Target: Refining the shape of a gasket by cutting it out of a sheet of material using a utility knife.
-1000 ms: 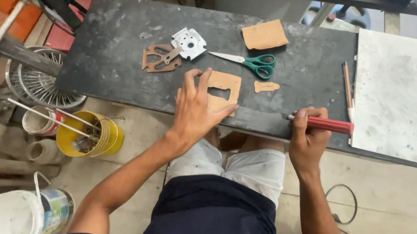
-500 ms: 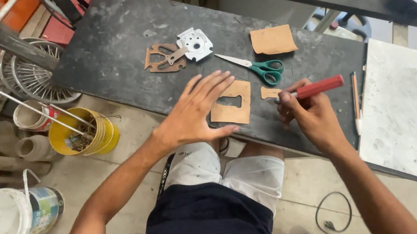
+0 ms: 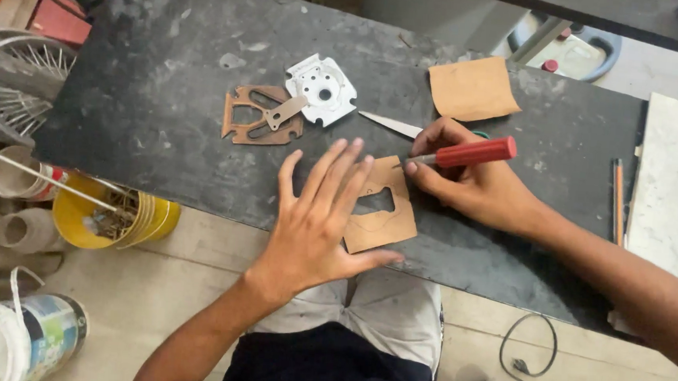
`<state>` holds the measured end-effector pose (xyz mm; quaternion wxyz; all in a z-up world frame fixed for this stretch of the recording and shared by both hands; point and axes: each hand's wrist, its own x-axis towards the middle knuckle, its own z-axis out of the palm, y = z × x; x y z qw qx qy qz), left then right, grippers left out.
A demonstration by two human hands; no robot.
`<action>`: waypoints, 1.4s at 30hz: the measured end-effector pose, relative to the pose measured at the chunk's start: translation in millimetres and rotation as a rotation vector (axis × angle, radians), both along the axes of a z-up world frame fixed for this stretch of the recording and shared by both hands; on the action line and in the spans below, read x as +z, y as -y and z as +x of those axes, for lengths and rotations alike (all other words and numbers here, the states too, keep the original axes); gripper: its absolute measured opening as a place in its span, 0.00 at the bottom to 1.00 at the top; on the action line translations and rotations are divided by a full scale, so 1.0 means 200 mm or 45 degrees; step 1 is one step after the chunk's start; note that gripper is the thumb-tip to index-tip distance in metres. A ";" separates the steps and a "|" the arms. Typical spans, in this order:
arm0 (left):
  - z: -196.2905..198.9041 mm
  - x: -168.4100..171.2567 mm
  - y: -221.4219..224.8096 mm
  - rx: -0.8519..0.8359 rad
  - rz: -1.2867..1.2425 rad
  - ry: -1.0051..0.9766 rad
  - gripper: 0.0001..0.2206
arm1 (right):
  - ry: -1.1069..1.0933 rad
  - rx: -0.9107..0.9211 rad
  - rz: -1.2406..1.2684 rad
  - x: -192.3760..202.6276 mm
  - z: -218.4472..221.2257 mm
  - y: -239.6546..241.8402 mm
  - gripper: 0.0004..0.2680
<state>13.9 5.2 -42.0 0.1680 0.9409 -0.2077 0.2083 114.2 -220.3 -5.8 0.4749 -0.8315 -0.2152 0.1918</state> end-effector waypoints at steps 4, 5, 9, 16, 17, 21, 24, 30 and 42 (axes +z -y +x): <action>-0.02 -0.01 -0.02 -0.147 -0.105 0.087 0.36 | -0.149 -0.122 0.014 0.02 -0.01 -0.02 0.08; -0.02 -0.02 -0.03 -0.185 -0.100 0.164 0.32 | -0.204 -0.173 0.065 0.02 -0.01 -0.02 0.09; 0.01 -0.03 -0.04 -0.284 -0.073 0.279 0.24 | -0.247 -0.223 0.166 0.04 -0.08 -0.04 0.08; 0.01 -0.04 -0.03 -0.271 -0.157 0.317 0.14 | 0.383 0.111 -0.003 -0.17 -0.01 0.02 0.07; 0.00 -0.04 -0.03 -0.254 -0.148 0.292 0.15 | 0.391 0.138 -0.027 -0.16 0.01 0.02 0.06; 0.00 -0.01 -0.01 -0.209 -0.160 0.227 0.16 | 0.449 0.213 -0.075 -0.14 0.03 0.02 0.06; 0.00 0.00 -0.01 -0.197 -0.188 0.223 0.13 | 0.462 0.237 -0.079 -0.16 0.04 0.04 0.06; 0.00 -0.01 -0.01 -0.197 -0.185 0.195 0.13 | 0.431 0.286 -0.062 -0.23 0.03 0.05 0.07; 0.00 -0.02 -0.02 -0.201 -0.200 0.170 0.13 | 0.359 0.336 -0.105 -0.17 0.03 0.03 0.07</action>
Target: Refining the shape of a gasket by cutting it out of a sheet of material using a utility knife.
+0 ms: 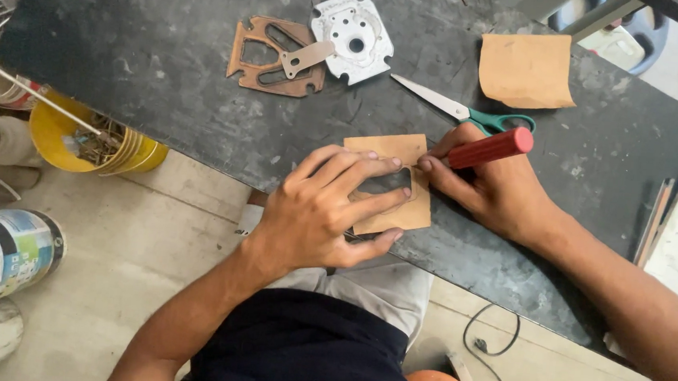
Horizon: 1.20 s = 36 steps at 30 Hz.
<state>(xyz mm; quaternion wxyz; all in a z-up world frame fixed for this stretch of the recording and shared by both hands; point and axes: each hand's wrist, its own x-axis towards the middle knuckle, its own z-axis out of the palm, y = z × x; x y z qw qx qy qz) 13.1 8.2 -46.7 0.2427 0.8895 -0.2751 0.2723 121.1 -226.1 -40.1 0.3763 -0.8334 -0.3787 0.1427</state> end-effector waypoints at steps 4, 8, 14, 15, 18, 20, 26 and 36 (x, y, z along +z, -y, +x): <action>0.00 0.00 0.00 -0.002 0.013 0.005 0.13 | -0.010 -0.011 -0.062 0.01 -0.01 0.00 0.07; -0.01 0.00 0.00 0.005 0.010 -0.003 0.13 | -0.067 -0.026 -0.107 0.04 -0.02 -0.01 0.07; 0.00 0.01 0.00 -0.023 -0.003 -0.005 0.12 | -0.096 0.021 -0.165 0.10 -0.01 -0.04 0.07; 0.00 0.01 0.00 -0.019 -0.002 0.004 0.12 | -0.142 0.016 -0.193 0.12 -0.01 -0.05 0.07; 0.00 0.01 0.00 -0.020 -0.007 -0.018 0.12 | -0.014 0.034 -0.246 0.10 -0.03 -0.05 0.10; 0.00 0.00 -0.01 -0.021 -0.004 -0.018 0.12 | -0.079 -0.012 -0.216 0.06 -0.03 -0.03 0.08; -0.01 0.00 0.00 -0.020 -0.022 -0.027 0.12 | -0.071 -0.039 0.204 0.04 -0.02 0.00 0.06; -0.03 0.00 0.01 0.103 0.023 -0.157 0.16 | 0.042 -0.185 0.171 0.03 -0.01 0.05 0.08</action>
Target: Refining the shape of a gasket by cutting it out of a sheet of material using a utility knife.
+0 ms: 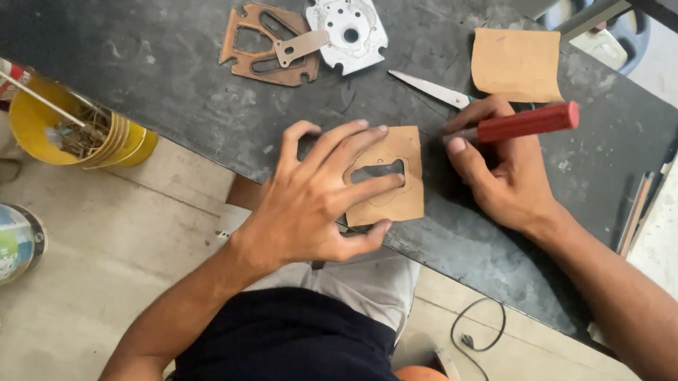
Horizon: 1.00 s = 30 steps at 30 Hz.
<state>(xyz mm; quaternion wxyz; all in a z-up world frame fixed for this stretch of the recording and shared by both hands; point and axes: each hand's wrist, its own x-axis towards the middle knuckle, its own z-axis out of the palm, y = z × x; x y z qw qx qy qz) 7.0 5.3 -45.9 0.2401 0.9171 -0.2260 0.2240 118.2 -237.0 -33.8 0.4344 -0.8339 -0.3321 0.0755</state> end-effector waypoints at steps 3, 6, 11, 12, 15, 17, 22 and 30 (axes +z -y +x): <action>-0.02 -0.02 0.02 0.114 0.124 -0.068 0.31 | 0.035 -0.011 0.065 0.01 -0.03 -0.01 0.06; -0.06 0.00 0.10 0.285 0.148 -0.169 0.53 | 0.148 -0.026 0.131 -0.01 -0.06 0.00 0.05; -0.12 0.00 0.17 0.388 0.029 -0.289 0.61 | 0.090 -0.001 0.124 0.00 -0.10 -0.03 0.06; -0.14 0.01 0.15 0.366 -0.061 -0.275 0.59 | 0.037 -0.004 0.094 -0.01 -0.11 -0.03 0.06; -0.15 0.04 0.12 0.320 -0.210 -0.180 0.47 | 0.025 0.001 0.085 -0.01 -0.10 -0.04 0.05; -0.17 0.03 0.12 0.334 -0.207 -0.160 0.44 | 0.016 -0.002 0.081 0.00 -0.10 -0.04 0.06; -0.21 -0.01 0.06 0.322 -0.123 -0.232 0.39 | -0.004 0.006 0.068 -0.01 -0.09 -0.05 0.06; -0.22 -0.17 0.11 0.418 -0.143 -0.017 0.38 | -0.033 0.063 -0.002 0.02 -0.09 -0.08 0.08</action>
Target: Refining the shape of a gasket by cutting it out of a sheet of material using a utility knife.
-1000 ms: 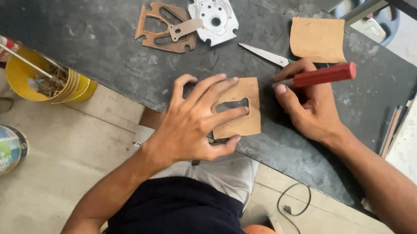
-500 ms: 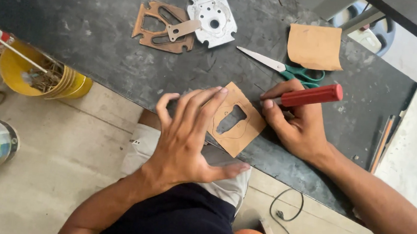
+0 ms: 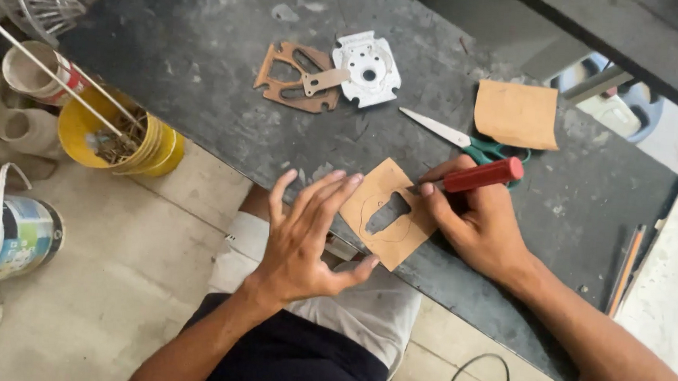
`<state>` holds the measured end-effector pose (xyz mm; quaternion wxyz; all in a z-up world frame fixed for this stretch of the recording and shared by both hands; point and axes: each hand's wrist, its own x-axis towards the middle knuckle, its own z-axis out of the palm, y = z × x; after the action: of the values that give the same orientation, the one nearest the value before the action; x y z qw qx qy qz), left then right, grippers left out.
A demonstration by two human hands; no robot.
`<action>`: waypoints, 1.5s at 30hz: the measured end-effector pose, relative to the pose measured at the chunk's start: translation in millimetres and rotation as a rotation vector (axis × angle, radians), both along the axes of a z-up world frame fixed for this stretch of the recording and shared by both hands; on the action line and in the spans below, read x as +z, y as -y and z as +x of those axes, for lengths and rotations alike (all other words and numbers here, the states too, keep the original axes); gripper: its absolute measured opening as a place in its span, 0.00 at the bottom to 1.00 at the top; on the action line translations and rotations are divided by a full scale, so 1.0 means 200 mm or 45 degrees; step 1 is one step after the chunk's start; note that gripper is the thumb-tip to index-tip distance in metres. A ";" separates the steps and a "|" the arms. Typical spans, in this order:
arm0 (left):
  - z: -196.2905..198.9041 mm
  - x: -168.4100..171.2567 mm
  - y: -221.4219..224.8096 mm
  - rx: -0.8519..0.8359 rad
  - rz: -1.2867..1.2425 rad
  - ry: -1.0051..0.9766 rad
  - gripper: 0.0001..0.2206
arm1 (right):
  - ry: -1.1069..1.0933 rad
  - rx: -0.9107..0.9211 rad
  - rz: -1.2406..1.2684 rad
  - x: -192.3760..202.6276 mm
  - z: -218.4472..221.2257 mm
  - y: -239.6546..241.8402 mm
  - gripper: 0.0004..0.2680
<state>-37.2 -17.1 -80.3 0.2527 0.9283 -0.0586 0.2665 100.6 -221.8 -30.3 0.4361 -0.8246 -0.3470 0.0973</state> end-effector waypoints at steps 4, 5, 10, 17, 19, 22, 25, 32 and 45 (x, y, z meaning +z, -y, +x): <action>0.02 -0.07 0.01 -0.081 -0.288 0.105 0.42 | 0.060 0.027 0.055 -0.07 0.02 0.02 0.08; 0.03 -0.08 0.02 -0.056 -0.268 0.152 0.41 | 0.031 0.043 0.041 -0.07 0.03 0.03 0.08; 0.04 -0.11 0.04 -0.006 -0.221 0.245 0.39 | -0.029 0.041 0.010 -0.02 0.02 0.00 0.09; 0.03 -0.10 0.05 0.039 -0.170 0.271 0.36 | -0.008 0.049 0.033 -0.01 0.01 0.00 0.10; 0.05 -0.10 0.04 0.023 -0.156 0.278 0.36 | -0.027 0.035 0.042 0.00 0.02 -0.01 0.09; 0.05 -0.11 0.04 0.034 -0.180 0.314 0.34 | -0.031 0.036 0.028 -0.01 0.02 -0.01 0.09; 0.05 -0.13 0.05 0.072 -0.138 0.341 0.33 | -0.012 0.064 0.038 0.00 0.01 0.00 0.09; 0.08 -0.17 0.03 0.093 -0.072 0.455 0.30 | 0.000 0.090 0.045 -0.01 0.03 -0.01 0.09; 0.12 -0.25 0.06 0.178 -0.069 0.617 0.25 | -0.011 0.140 0.043 -0.01 0.03 -0.01 0.09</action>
<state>-12.7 -29.7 -130.0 0.2369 0.8320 -0.0461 0.4996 105.9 -220.6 -31.4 0.4454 -0.7964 -0.3914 0.1188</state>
